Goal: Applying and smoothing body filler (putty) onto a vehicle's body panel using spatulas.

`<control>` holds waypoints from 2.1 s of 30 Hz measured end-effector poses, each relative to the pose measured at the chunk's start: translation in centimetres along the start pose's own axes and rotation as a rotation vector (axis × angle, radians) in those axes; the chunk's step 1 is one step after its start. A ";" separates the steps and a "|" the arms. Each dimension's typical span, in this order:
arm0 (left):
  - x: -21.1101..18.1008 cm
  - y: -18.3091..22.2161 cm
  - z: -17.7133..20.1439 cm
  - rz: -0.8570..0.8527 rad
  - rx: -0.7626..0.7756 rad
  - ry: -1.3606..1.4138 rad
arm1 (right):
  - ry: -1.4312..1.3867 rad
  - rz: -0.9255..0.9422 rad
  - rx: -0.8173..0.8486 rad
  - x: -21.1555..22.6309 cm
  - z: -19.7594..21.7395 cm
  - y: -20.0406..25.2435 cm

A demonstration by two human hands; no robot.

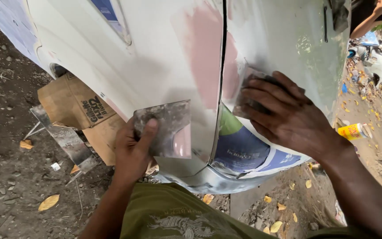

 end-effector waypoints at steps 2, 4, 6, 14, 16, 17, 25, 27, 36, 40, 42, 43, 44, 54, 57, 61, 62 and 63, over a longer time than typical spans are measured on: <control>0.5 -0.1 0.4 -0.007 0.000 -0.010 | 0.036 0.036 -0.005 0.0 0.1 -0.8; 0.2 0.0 0.9 -0.076 -0.031 -0.048 | 0.255 0.098 0.111 0.4 -0.5 -1.7; 1.1 0.0 1.4 -0.067 -0.046 -0.048 | 0.298 0.107 0.111 0.3 -0.9 -1.9; 2.1 -0.8 2.1 -0.091 -0.067 -0.058 | 0.340 0.134 0.116 -0.3 -1.5 -3.0; 2.2 -1.0 2.2 -0.088 -0.063 -0.039 | 0.305 0.121 0.147 -0.5 -1.2 -3.1; 1.8 -0.9 2.2 -0.087 -0.062 -0.038 | 0.304 0.121 0.149 -0.3 -0.8 -3.0; 2.4 -1.5 3.0 -0.026 -0.063 0.055 | 0.234 0.102 0.157 -0.4 0.8 -3.7; 2.6 -1.6 3.1 -0.027 -0.060 0.038 | 0.278 0.115 0.195 -1.3 0.1 -4.4; 1.5 -1.3 3.7 0.045 -0.084 0.077 | 0.213 0.058 0.255 -2.0 2.6 -5.2; 1.9 -1.4 4.0 0.030 -0.067 0.085 | 0.151 0.141 0.108 -2.7 2.8 -6.3; 1.9 -1.4 4.1 0.007 -0.069 0.080 | 0.120 0.122 0.122 -3.5 2.4 -6.2; 1.8 -1.4 4.3 -0.015 -0.074 0.076 | 0.089 0.105 0.135 -3.9 2.2 -6.1; 1.9 -1.4 4.5 -0.019 -0.074 0.082 | 0.095 0.107 0.138 -3.7 2.8 -6.2; 2.2 -1.3 4.0 0.000 -0.075 0.058 | -0.029 0.093 0.062 -5.5 4.2 -6.5; 0.8 -0.7 2.5 0.005 -0.086 0.047 | -0.005 0.034 0.058 -5.4 5.2 -3.8; 2.1 0.6 -0.4 -0.029 -0.109 0.174 | -0.390 -0.058 -0.166 -1.5 2.9 3.4; 2.3 0.8 -1.6 -0.032 -0.113 0.169 | -0.392 -0.054 -0.170 1.0 1.6 3.6; 2.2 1.0 -2.9 -0.106 -0.083 0.187 | -0.621 -0.043 -0.230 3.2 0.5 3.9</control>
Point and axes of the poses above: each hand's wrist, its own y-axis away from the middle knuckle, its own z-axis out of the back of the hand, x = y × z, the point moved 6 cm from there along -y, towards the middle knuckle, and after that the axes turned 7 degrees about x, right-handed, at the moved point
